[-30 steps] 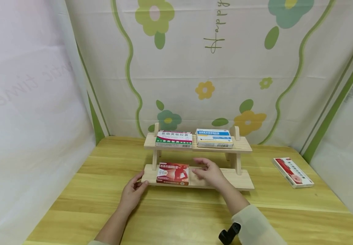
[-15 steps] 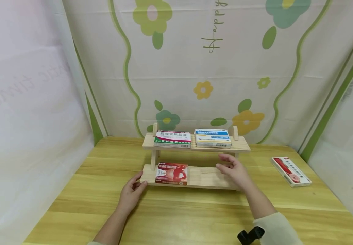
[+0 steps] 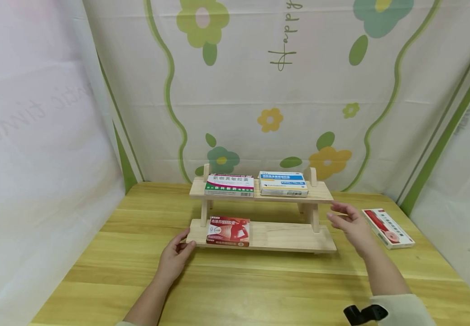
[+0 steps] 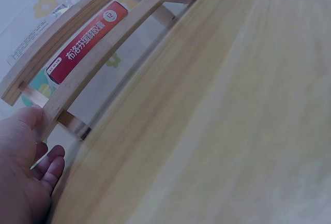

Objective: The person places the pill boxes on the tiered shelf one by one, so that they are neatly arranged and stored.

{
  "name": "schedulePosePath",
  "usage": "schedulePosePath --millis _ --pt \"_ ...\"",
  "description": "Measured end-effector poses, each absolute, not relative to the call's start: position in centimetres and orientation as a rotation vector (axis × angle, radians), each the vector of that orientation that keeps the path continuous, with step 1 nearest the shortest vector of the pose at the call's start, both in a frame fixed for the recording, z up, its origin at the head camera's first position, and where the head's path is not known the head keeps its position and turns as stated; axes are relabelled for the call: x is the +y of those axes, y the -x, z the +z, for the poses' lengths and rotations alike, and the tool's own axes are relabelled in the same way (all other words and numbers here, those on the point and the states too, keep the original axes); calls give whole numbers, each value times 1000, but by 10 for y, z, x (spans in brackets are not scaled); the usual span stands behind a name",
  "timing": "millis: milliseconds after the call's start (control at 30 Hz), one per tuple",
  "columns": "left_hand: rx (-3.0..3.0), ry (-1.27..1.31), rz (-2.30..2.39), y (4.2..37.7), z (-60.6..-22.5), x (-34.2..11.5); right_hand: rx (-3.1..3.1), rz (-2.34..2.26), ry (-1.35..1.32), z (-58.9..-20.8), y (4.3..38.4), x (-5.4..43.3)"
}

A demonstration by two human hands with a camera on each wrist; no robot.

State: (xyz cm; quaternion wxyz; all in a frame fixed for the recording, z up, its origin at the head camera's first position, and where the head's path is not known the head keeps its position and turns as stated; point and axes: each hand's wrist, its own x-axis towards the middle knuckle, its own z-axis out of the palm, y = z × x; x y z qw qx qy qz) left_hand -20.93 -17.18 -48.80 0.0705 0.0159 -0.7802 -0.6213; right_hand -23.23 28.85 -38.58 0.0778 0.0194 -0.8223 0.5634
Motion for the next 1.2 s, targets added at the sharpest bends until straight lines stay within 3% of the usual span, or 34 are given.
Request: schedulePosePath --millis 500,733,900,1200 --pt "-2338 -39 -1876 209 -488 -170 -2481 1504 195 -392 230 383" --pt "-2353 -63 -1867 208 -488 -170 -2554 1375 536 -406 234 427" --pt "-2356 -66 -1857 209 -488 -171 -2564 1382 731 -419 238 448" --pt "-2364 -59 -1823 208 -487 -171 -2597 1435 806 -443 239 467"
